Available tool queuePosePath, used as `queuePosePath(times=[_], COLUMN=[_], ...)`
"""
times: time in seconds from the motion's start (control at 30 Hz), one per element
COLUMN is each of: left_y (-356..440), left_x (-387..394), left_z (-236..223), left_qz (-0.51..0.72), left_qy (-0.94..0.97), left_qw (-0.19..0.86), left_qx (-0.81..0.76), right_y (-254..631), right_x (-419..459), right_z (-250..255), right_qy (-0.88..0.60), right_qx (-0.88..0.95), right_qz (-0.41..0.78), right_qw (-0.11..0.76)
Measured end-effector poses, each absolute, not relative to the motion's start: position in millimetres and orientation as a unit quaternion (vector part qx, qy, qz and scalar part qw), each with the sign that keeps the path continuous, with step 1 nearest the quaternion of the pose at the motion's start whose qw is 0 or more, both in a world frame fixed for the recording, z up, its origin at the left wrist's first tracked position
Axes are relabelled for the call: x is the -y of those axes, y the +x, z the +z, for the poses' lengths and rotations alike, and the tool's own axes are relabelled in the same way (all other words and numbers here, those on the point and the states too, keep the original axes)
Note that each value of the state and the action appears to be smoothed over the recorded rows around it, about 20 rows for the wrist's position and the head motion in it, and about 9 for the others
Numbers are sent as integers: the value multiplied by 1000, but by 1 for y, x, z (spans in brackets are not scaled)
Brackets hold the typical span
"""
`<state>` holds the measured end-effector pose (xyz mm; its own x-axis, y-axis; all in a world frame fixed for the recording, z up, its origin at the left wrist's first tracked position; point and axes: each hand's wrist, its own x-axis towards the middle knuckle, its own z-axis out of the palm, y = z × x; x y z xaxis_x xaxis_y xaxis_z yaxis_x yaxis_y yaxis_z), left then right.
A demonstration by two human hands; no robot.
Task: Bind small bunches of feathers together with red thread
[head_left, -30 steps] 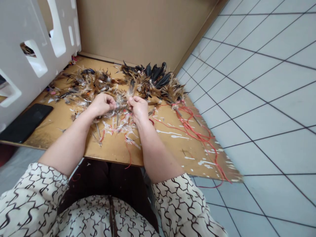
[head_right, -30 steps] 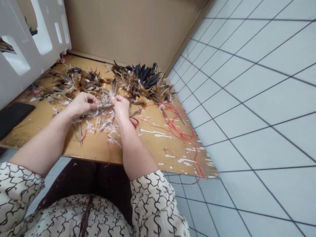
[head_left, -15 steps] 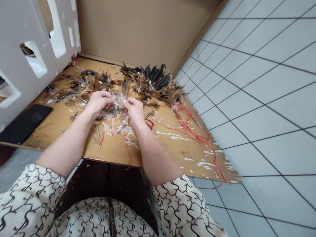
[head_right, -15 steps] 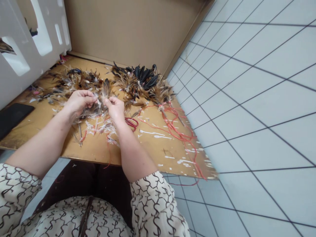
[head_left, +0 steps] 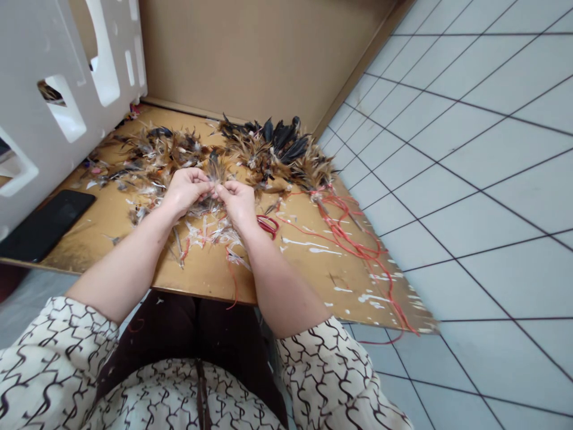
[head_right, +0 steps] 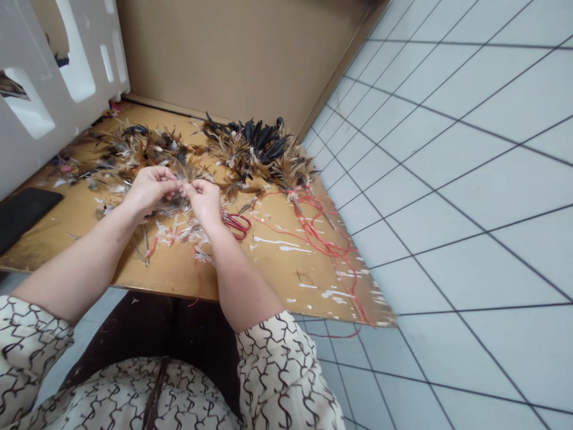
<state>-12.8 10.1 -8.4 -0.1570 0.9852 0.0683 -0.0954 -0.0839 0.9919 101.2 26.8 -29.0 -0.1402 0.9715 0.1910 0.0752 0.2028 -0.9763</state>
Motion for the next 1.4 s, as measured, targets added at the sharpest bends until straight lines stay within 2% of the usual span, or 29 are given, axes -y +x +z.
queuePosePath(times=[0.4,0.67,0.77,0.83,0.93,1.0,1.17,1.4], left_y=[-18,-30,-30,-30,-30,-30,-30,-33], left_x=[-14,-16,-16,-16,-17,-19,-23,-26], left_z=[-10,-3,-7,-11,-20,-26,-36,-38], left_qz=[622,653,625,592,502,422,321,324], left_qy=[392,373,426,491,624,702,771,739], left_qw=[497,446,380,298,144,79,33,24], left_qx=[-462,-486,-532,-565,-582,-568,-549,-590], right_y=[104,111,111,111,110,109,109,109], right_x=[-26,-35,-35,-34,-32,-31,-30,-31], right_z=[-26,-28,-25,-23,-22,-21,-21,-22], right_qy=[-477,-500,-499,-492,-491,-489,-484,-478], right_qx=[672,552,507,492,483,486,504,513], right_qz=[354,456,491,504,509,509,503,504], right_qw=[442,487,503,512,515,515,508,504])
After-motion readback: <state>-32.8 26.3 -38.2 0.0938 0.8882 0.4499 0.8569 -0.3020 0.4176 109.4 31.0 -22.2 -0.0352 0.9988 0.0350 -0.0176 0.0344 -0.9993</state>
